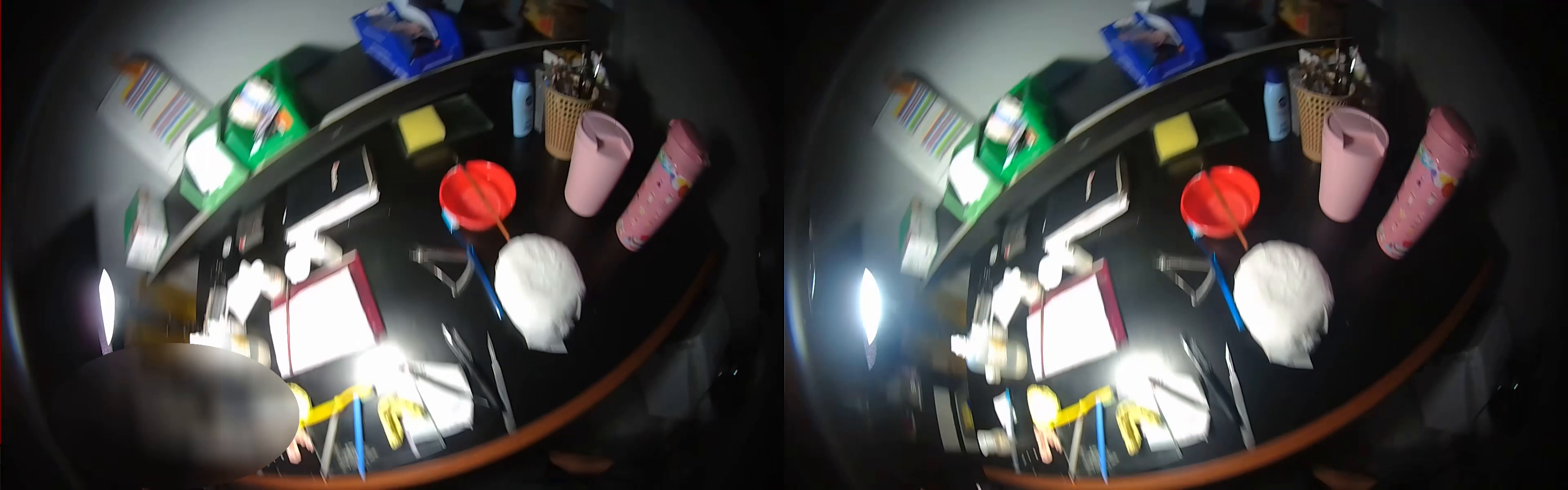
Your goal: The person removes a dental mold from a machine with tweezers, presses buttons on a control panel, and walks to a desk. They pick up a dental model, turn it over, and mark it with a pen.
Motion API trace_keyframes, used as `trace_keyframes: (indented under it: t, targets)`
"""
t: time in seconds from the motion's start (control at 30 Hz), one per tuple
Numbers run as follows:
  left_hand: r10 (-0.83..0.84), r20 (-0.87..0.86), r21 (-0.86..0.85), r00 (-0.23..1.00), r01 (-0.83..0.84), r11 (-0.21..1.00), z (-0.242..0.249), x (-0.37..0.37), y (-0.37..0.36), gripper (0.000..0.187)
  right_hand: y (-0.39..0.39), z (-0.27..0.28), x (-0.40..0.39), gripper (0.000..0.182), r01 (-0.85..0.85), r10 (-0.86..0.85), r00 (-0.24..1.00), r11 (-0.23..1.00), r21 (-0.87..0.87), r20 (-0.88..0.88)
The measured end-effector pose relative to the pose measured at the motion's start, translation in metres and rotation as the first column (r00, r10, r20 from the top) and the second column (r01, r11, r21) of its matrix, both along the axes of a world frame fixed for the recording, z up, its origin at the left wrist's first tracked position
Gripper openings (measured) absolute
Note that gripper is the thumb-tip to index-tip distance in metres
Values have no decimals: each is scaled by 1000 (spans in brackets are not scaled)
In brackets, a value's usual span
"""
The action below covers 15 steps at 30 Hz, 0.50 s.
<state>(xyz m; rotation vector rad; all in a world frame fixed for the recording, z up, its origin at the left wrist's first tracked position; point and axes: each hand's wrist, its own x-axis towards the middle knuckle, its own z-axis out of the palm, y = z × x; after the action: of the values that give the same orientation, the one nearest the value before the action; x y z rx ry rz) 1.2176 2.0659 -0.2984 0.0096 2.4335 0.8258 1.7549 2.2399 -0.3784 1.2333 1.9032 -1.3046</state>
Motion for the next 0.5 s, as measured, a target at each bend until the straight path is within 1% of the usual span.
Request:
trace_keyframes:
  t: [0.03, 0.1, 0.17, 0.23, 0.33, 0.5]
  targets:
    - [-63, -17, -2, 998, 63, 998, -1, -18, 33, 52, 5, 8, -3, 48, 5, -5, 1000, 1000, -14, 2]
    - [-191, -31, -31, 981, 190, 981, 0, -52, 77, 52, 6, 28, -4, 47, 11, -11, 1000, 999, -41, 7]
    - [-279, -40, -63, 959, 276, 959, 17, -69, 104, 52, 1, 47, -10, 46, 1, -2, 1000, 998, -65, -8]
    - [-318, -41, -70, 947, 315, 947, 24, -74, 118, 52, 1, 60, -7, 45, -30, 28, 999, 998, -58, -24]
    - [-346, -55, -78, 937, 342, 937, 25, -67, 115, 52, -3, 66, 10, 43, -97, 95, 994, 994, -42, -48]
    - [-376, -138, -121, 916, 362, 924, 11, -40, 64, 52, -24, 44, 36, 41, -212, 212, 972, 977, 11, -103]
